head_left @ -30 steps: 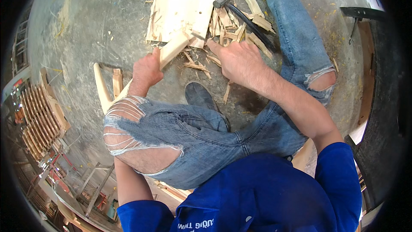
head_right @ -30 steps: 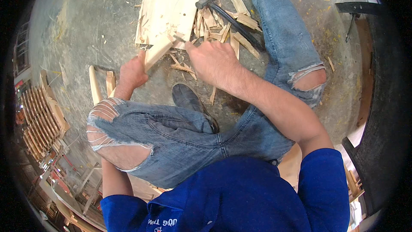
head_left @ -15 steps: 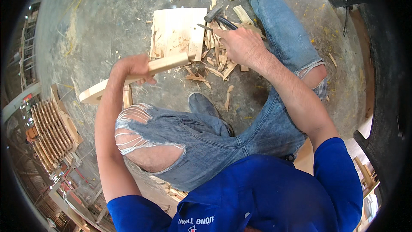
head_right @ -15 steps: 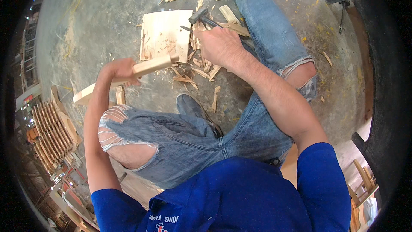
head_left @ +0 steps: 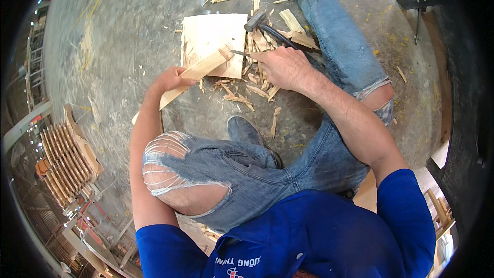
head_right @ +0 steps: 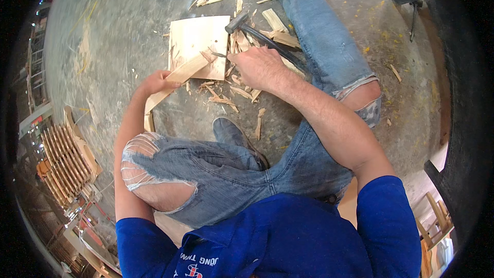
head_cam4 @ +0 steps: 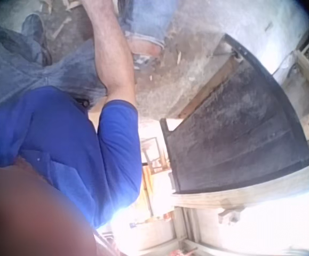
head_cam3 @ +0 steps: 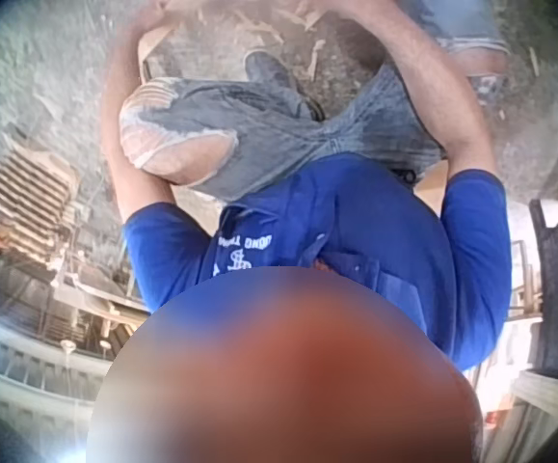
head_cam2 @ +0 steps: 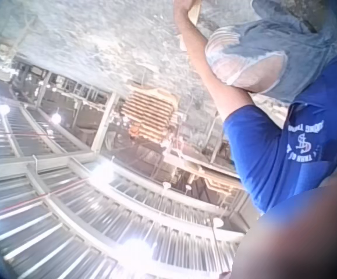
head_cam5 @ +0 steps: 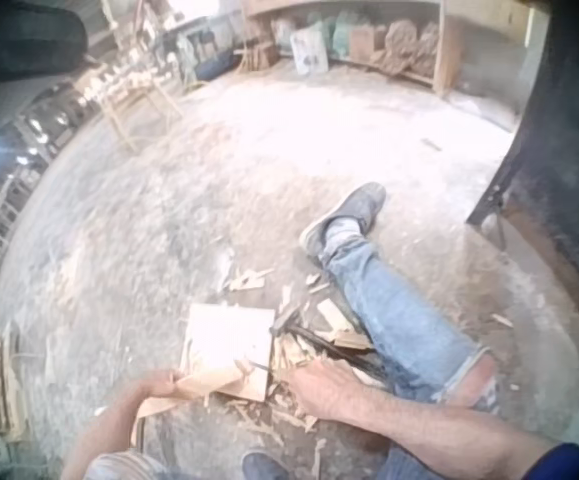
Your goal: The person sits on the floor and uses a chisel and mallet to carve a small wooden piece. They repeatedly strike the chisel to remove wood shavings and shape the object. Another person briefly approaches to observe the work.
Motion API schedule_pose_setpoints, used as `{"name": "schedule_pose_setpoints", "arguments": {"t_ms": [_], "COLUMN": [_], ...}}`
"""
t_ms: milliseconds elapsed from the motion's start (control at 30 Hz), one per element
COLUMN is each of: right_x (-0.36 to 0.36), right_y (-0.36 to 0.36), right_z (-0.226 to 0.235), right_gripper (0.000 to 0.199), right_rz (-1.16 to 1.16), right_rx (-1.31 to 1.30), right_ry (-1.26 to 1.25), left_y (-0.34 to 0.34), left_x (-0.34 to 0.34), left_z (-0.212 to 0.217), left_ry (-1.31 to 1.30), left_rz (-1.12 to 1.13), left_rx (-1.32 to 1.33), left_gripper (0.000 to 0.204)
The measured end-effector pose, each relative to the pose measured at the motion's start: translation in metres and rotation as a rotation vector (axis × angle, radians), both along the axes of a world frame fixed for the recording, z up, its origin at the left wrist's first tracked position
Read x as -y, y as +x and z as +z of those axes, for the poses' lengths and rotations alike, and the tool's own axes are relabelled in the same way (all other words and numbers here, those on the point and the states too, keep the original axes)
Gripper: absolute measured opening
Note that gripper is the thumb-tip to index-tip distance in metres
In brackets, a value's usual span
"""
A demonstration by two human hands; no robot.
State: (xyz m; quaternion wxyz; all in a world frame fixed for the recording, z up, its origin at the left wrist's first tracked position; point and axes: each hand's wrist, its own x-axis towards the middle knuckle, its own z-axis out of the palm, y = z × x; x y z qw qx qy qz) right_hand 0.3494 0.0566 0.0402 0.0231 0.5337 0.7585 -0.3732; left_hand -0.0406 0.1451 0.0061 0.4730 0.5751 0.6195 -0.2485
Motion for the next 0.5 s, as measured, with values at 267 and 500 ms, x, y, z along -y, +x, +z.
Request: {"name": "schedule_pose_setpoints", "arguments": {"t_ms": [267, 500], "right_x": [0.004, 0.009], "right_y": [-0.017, -0.020], "right_z": [-0.003, -0.002], "right_gripper": [0.049, 0.047], "right_rz": [0.013, -0.018], "right_rx": [-0.013, -0.023], "right_ry": [-0.063, 0.075], "left_y": [0.008, 0.037], "left_x": [0.079, 0.094], "left_z": [-0.055, -0.056], "left_ry": [0.738, 0.695], "left_rz": [-0.430, -0.318], "left_rx": [-0.155, -0.242], "left_gripper": [0.069, 0.050]}}
